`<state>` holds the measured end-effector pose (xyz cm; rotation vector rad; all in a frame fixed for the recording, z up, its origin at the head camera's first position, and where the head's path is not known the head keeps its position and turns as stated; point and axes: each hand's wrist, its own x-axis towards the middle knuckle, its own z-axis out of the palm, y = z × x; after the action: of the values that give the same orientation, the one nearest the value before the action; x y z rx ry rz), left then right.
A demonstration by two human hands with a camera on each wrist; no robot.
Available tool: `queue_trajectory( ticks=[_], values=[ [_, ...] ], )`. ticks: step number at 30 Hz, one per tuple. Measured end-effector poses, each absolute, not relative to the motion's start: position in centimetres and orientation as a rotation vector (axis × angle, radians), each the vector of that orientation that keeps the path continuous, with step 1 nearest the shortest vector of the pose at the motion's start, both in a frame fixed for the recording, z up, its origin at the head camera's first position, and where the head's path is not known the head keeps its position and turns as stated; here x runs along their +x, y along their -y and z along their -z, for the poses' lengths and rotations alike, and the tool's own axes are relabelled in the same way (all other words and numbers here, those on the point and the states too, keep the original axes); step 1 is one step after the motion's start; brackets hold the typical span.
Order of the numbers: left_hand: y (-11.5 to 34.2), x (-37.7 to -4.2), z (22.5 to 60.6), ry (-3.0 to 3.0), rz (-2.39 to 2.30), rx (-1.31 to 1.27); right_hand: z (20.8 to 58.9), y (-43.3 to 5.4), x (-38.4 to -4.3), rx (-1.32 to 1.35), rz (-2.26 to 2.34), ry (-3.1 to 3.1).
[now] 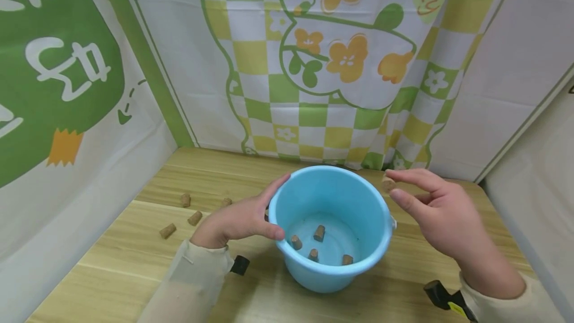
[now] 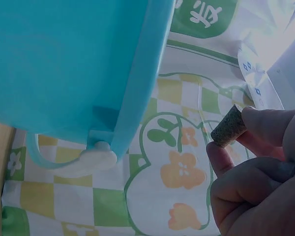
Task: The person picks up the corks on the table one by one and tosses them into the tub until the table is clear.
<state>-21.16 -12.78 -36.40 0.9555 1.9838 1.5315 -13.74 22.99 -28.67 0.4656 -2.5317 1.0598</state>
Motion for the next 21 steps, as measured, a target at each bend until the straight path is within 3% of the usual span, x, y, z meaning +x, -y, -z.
queue_trajectory(
  ticks=[21],
  values=[
    [12.9,-21.2,36.5,-2.029,-1.515,0.941,30.0,-20.6,-14.2,0.704,-0.926,2.472]
  ],
)
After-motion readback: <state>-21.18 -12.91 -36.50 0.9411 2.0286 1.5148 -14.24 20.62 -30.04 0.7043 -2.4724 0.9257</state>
